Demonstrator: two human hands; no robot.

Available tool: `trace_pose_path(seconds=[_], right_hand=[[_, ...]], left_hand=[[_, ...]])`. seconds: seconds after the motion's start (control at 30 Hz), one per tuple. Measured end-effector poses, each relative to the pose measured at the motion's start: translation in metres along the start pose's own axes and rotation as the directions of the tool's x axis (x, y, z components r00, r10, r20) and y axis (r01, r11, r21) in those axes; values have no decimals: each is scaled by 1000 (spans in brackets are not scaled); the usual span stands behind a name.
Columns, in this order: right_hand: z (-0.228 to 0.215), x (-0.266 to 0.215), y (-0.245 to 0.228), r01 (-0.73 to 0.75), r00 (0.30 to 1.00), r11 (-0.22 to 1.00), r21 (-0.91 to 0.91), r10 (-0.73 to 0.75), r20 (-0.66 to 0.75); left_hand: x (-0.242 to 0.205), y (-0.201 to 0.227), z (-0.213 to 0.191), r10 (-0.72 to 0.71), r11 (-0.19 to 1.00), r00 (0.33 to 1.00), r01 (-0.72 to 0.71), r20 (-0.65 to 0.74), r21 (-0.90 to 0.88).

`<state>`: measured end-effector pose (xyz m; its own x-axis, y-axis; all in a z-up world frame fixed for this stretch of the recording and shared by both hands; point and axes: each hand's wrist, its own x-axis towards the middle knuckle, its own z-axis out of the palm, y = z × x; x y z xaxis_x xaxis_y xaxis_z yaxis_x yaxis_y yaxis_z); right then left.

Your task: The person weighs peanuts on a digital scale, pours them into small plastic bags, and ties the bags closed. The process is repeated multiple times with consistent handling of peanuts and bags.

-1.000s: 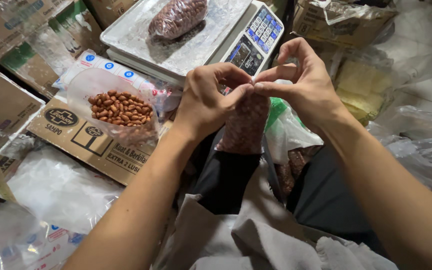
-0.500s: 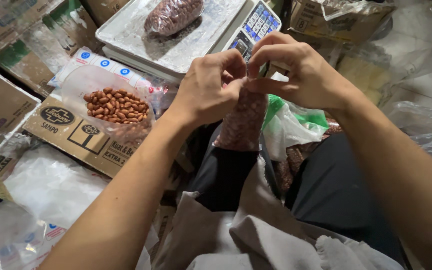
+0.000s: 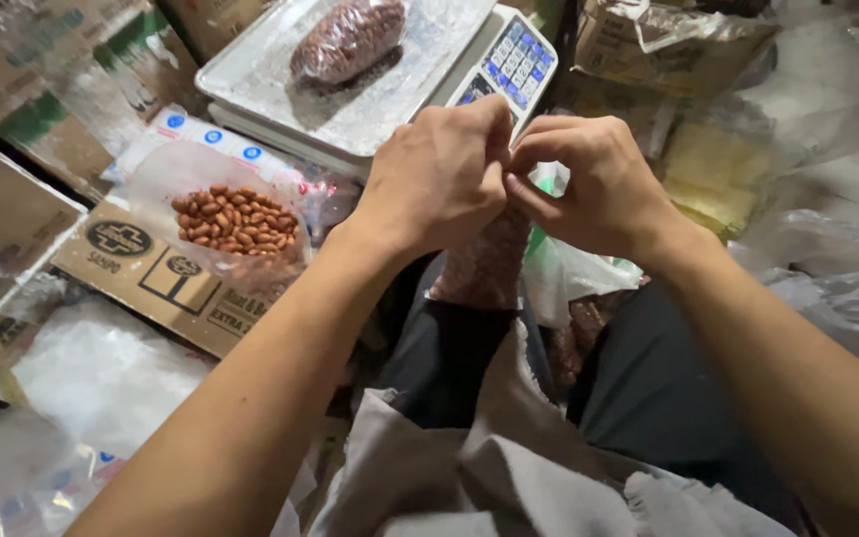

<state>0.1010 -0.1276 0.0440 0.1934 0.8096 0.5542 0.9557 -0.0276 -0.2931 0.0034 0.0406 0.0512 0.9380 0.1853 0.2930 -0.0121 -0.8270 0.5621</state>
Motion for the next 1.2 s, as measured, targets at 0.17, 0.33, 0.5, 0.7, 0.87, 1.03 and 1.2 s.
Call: trace_pose_path(seconds=[0.17,0.33,0.5,0.7,0.87,1.03,1.2], right_hand=[[6,-2,2,-198,972,965,172,216,-97],[8,-4,-2,-180,975,976,123,193,-107],[3,1,3,-253,965,966,59,256,-61],[6,6,5,-183,982,980,-74,186,40],[8,3,7,-325,945,939,112,321,57],[8,3,4,-373,927,909,186,375,28],[5,3,-1,-384,923,923,20,384,-14]], left_hand=[[-2,6,-10,17,997,999,-20,-32,-72],[-1,9,-9,-34,995,998,29,-48,-92],[-2,8,-8,112,993,990,-109,-82,41],[4,-2,-3,146,978,989,-142,19,-150],[1,-14,7,205,873,973,-231,-105,-429],[0,-21,15,223,878,963,-265,-150,-398],[-5,-22,33,131,949,973,-179,-192,-261]])
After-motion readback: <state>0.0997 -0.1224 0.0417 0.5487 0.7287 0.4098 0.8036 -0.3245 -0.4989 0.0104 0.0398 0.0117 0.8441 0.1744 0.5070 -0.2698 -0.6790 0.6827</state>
